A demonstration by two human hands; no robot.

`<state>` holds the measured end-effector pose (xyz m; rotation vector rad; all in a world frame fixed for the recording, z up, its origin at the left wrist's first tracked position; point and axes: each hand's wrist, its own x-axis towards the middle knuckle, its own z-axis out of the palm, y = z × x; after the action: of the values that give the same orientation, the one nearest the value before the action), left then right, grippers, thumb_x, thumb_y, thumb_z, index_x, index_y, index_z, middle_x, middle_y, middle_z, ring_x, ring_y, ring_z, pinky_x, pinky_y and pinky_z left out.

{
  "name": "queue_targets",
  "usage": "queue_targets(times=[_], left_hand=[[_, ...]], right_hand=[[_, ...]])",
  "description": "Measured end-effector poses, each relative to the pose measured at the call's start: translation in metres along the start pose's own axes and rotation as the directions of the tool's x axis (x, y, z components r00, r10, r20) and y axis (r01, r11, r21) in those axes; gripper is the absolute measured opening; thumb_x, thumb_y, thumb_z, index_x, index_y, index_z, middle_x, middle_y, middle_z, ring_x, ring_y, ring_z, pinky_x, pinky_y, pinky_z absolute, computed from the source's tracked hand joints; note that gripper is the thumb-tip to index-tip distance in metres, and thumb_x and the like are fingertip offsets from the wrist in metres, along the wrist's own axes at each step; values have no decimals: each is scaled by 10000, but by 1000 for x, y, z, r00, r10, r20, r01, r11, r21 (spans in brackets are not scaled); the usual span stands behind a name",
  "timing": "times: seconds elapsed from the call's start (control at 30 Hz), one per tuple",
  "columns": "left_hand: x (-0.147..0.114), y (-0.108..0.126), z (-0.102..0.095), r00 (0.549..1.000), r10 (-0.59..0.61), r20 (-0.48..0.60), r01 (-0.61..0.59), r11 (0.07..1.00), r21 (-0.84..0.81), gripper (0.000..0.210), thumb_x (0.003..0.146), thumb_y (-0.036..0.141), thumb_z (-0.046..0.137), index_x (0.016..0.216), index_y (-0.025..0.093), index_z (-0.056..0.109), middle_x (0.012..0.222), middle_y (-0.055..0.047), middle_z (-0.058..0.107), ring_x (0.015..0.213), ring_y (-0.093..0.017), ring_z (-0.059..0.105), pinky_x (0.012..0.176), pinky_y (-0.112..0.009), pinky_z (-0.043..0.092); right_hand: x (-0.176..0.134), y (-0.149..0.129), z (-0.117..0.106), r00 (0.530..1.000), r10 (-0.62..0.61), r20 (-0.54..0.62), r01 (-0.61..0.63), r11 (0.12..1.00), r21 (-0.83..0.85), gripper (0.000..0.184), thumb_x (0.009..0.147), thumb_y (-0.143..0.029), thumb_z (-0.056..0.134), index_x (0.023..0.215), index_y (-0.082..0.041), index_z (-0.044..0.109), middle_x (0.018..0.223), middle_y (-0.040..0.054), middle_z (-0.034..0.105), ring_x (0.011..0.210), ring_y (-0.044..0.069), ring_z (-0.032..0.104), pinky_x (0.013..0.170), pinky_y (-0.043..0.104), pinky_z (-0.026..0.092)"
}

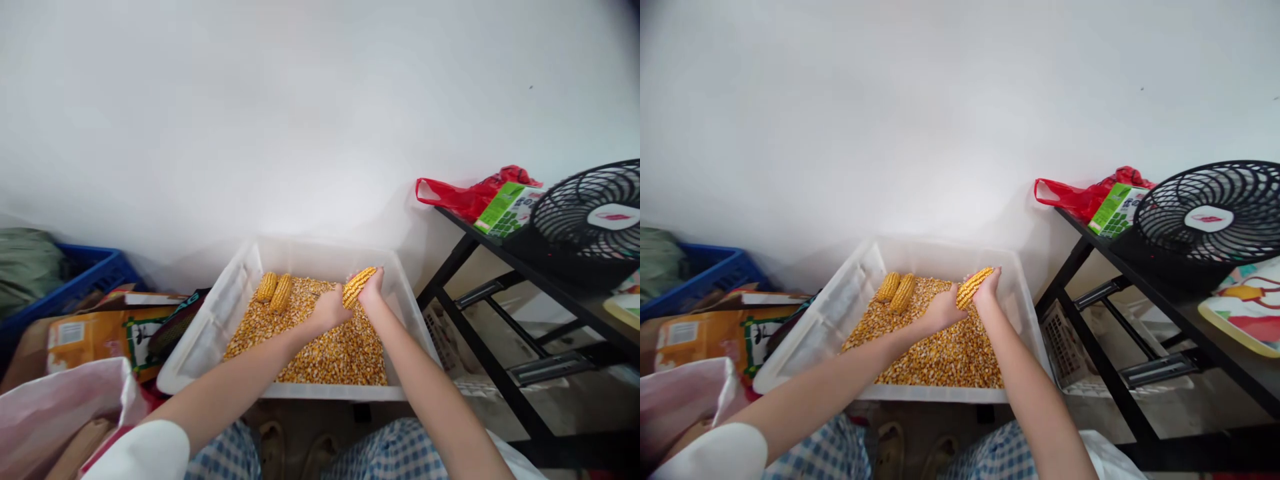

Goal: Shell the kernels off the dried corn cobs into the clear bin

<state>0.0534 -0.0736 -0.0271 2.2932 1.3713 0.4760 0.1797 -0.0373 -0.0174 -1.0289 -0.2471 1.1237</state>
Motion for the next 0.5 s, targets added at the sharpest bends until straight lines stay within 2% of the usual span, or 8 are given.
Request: queue_targets(times=[0.17, 0.3, 0.5], left_hand=[[1, 2, 4, 999, 33, -18, -35, 985, -171, 436, 590, 347, 597, 955, 147, 465, 844, -67, 604, 741, -195, 581, 625, -254, 417], [0, 4, -1, 999, 27, 19, -21, 963, -267, 437, 578, 323, 623, 949, 140, 485, 870, -70, 605, 768, -201, 576, 645, -264, 424], [0, 5, -6, 997, 39, 72, -5, 908, -419, 465, 560, 270, 648, 978, 127, 502, 894, -67, 606, 778, -194, 568, 657, -272, 434]], right_hand=[[-11, -8, 7, 999, -51, -19, 51, 998, -35, 538, 707, -696, 152, 633, -223, 397, 408, -18, 497, 395, 167, 531, 442, 332, 466], [-18, -13, 9, 990, -140, -4, 139, 987, -77, 539, 716, -694, 136, 638, -224, 389, 403, -17, 495, 396, 166, 533, 414, 307, 454], [-16, -10, 7, 984, -177, -22, 173, 977, -122, 554, 719, -694, 141, 660, -220, 423, 426, -12, 506, 427, 160, 543, 408, 275, 441]])
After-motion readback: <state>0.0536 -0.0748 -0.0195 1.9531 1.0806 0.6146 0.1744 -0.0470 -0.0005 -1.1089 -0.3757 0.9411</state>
